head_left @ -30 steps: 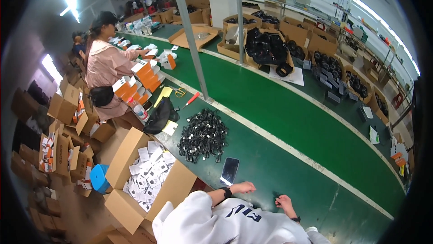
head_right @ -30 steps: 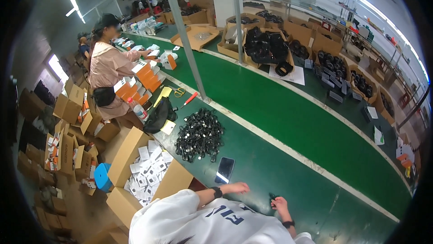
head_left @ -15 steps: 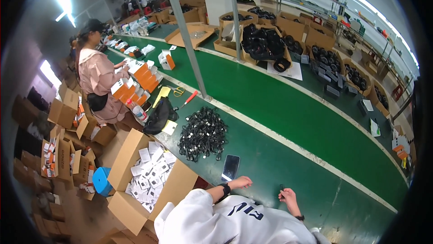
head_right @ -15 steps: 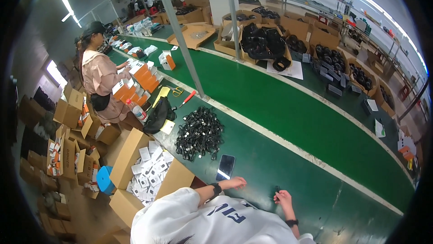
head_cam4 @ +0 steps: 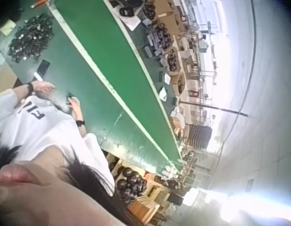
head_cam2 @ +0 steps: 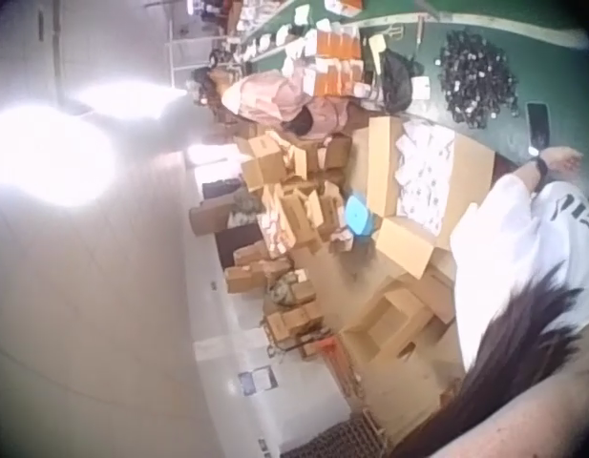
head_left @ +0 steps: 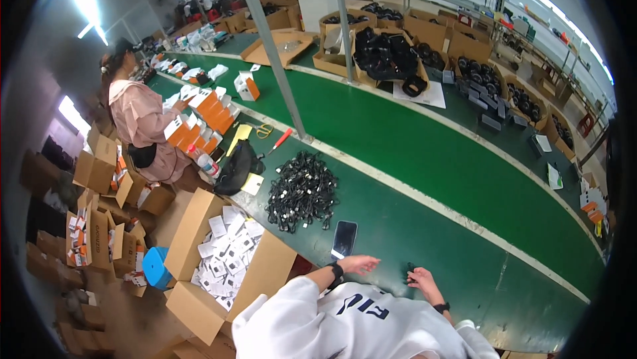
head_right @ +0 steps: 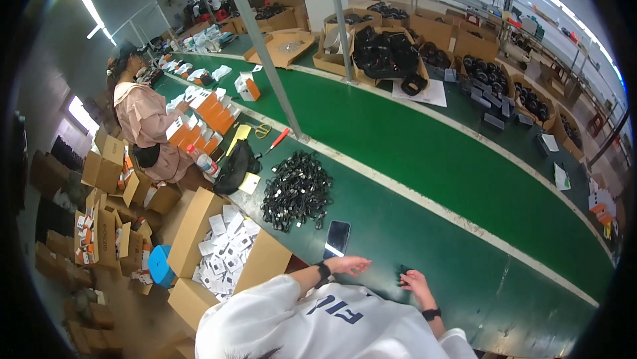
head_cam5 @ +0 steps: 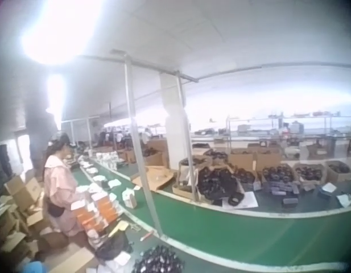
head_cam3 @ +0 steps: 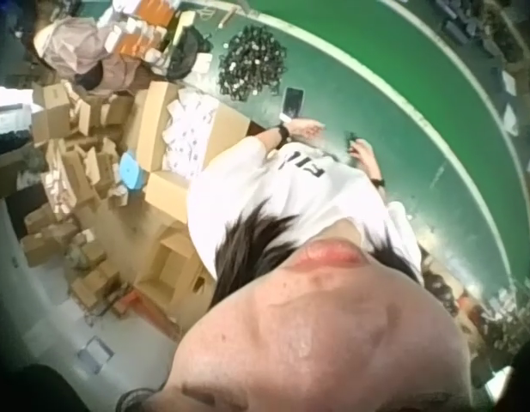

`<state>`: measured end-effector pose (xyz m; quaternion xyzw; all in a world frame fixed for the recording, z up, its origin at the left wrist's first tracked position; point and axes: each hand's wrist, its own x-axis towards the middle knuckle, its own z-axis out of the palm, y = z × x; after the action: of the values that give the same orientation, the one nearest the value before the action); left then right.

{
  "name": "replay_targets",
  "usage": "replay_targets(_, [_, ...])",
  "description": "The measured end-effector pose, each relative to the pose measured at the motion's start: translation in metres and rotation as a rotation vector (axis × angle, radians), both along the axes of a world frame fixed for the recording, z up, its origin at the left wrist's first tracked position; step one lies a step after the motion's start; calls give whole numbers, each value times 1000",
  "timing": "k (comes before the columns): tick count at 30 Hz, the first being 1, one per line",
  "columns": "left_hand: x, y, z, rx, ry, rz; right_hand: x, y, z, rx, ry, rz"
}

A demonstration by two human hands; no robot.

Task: Packing items and components into boxes on an assembly line workbench.

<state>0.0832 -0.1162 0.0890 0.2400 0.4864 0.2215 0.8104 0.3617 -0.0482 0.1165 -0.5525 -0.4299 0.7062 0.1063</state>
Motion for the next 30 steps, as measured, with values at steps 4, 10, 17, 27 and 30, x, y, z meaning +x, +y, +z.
replay_targets(4, [16,9,44,109,-153,-171,-4,-8,24,-41,290,-67])
replay_targets(10, [11,6,7,80,277,-111,8,-13,-14,-40,86,-70])
replay_targets(17, [-20,3,40,272,222,-97,8,-12,-15,11,43,-47])
replay_targets(27, [-264,-1,199,377,530,624,19,18,-17,122,-40,46])
replay_targets(30, [-335,24,224,353,758,857,6,24,-3,112,-81,22])
